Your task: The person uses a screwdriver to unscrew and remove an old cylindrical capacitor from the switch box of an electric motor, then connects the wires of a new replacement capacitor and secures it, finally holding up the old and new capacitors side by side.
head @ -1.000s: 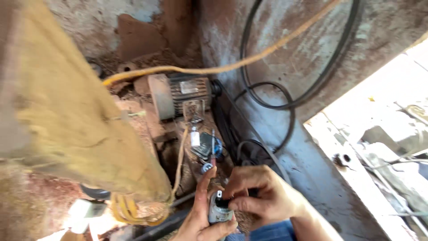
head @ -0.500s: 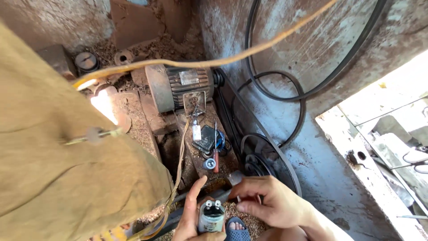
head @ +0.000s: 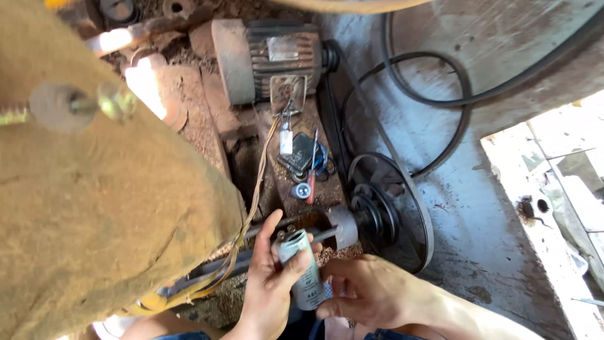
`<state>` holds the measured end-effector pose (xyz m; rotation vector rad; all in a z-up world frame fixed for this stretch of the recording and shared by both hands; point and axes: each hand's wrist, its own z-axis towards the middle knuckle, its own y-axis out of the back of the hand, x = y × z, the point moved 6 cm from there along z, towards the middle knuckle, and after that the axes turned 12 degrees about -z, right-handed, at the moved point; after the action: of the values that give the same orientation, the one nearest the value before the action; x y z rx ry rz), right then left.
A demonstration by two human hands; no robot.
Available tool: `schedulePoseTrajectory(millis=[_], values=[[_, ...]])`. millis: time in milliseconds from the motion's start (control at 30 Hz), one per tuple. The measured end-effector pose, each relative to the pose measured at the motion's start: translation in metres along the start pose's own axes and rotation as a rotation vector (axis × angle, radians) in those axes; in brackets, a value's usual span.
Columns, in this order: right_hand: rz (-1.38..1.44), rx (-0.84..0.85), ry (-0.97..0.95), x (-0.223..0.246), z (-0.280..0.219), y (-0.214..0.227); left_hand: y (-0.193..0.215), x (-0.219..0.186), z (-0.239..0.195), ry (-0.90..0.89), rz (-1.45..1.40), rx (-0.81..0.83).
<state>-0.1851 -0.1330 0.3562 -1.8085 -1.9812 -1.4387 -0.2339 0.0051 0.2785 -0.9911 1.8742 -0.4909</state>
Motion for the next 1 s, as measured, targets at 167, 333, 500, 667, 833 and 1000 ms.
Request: schedulePoseTrajectory(millis=[167,333,500,667,833,1000], values=[[0.292,0.116,-0.116,-0.002,0.019,-0.031,0.001,-0.008,-0.004,-0.05,-0.039,0.107],[0.723,-0.015,-0.013,-0.002,0.028,-0.034,-0.001,-0.033,-0.004,-0.129,-0.104,0.312],[0.65,-0.143,-0.036,-0.002,0.032,-0.024,0.008,-0.031,0.002,-0.019,0.07,0.351],[0.572,-0.146,-0.077,-0.004,0.035,-0.021,0.011,-0.031,0.004,-0.042,0.083,0.357],[0.535,-0.155,-0.092,-0.008,0.035,-0.022,0.008,-0.032,0.005,-0.057,0.103,0.359],[0.492,-0.161,-0.131,-0.013,0.035,-0.021,0.008,-0.029,0.007,-0.048,0.081,0.368]])
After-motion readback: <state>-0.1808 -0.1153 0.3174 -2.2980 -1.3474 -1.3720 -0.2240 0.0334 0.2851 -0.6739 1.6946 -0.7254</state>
